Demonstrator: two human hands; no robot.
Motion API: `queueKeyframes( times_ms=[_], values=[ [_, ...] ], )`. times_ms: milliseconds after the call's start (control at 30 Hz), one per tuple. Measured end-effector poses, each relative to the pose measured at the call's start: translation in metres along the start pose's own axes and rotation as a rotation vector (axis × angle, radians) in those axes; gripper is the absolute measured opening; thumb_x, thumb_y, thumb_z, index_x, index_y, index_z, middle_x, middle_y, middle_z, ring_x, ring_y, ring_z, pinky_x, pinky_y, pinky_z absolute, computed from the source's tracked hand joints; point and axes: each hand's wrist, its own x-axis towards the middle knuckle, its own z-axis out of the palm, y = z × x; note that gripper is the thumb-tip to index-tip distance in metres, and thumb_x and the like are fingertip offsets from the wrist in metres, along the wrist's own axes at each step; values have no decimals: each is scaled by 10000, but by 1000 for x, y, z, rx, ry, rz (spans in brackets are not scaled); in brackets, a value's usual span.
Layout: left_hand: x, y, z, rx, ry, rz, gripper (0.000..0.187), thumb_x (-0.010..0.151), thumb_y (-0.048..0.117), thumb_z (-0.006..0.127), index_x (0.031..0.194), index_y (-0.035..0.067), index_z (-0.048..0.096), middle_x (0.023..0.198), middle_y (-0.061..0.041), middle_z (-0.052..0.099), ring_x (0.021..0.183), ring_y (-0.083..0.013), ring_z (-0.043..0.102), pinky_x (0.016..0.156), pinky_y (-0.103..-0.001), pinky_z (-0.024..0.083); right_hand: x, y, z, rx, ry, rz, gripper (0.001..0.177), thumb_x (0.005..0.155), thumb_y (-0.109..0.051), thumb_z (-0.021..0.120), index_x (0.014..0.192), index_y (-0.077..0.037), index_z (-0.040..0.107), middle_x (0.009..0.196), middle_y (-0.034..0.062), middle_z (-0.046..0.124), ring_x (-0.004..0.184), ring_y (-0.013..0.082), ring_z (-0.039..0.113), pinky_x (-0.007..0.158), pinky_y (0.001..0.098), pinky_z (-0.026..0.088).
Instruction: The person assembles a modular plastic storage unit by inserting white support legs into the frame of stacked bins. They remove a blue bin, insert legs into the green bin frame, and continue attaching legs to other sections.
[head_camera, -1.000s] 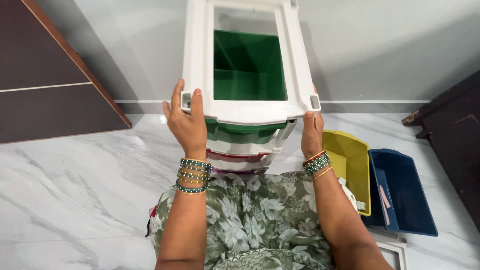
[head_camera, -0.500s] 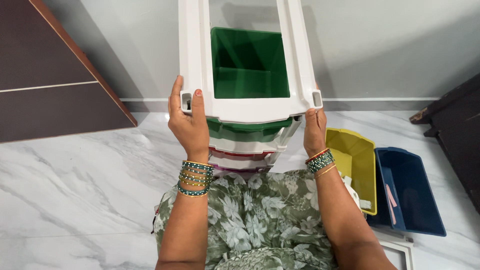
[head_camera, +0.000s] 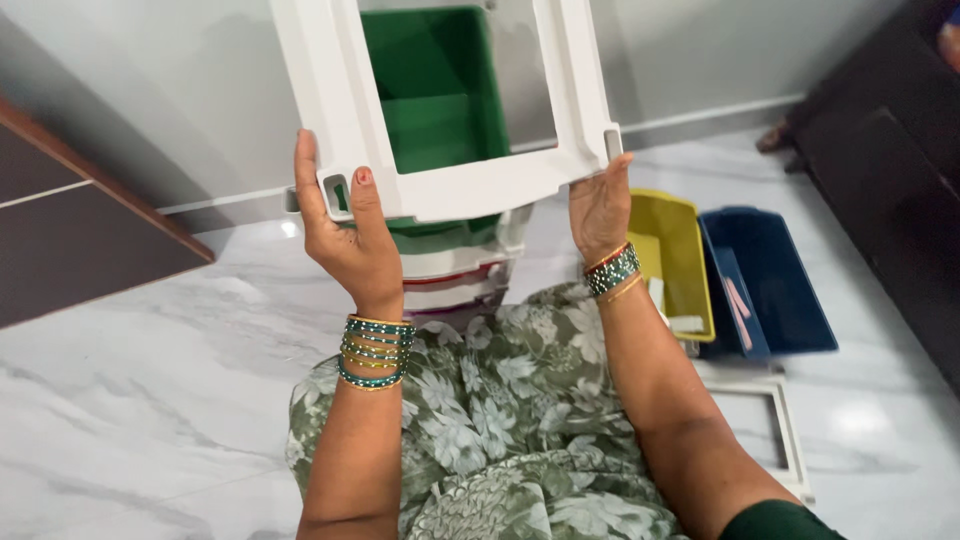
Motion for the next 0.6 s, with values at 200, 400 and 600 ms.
queueKeyframes(
  times_ms=[200,400,600],
  values=[
    [-23,14,26,-131,-115,7,600,1135,163,624,1636,16,329,1614,-179,435,1499,-257,468,1259,-353,393,-31,-52,21,147,96,1,720,985,-487,672,1502,-63,403,1429,146,559,1277,345,645,1079,506,552],
    [-57,33,55,-203,-305,-9,646,1108,137,663,1639,20,315,1625,-176,418,1490,-256,478,1247,-355,407,-90,-96,-19,158,231,115,639,959,-404,713,1438,-51,480,1371,151,627,1174,302,684,929,503,601],
    [-125,58,88,-104,-662,43,687,1042,152,717,1612,50,348,1613,-191,472,1477,-325,505,1248,-402,416,-212,-140,-124,236,410,201,471,1010,-253,728,1404,-45,576,1326,145,663,1119,273,700,921,455,606]
  ],
)
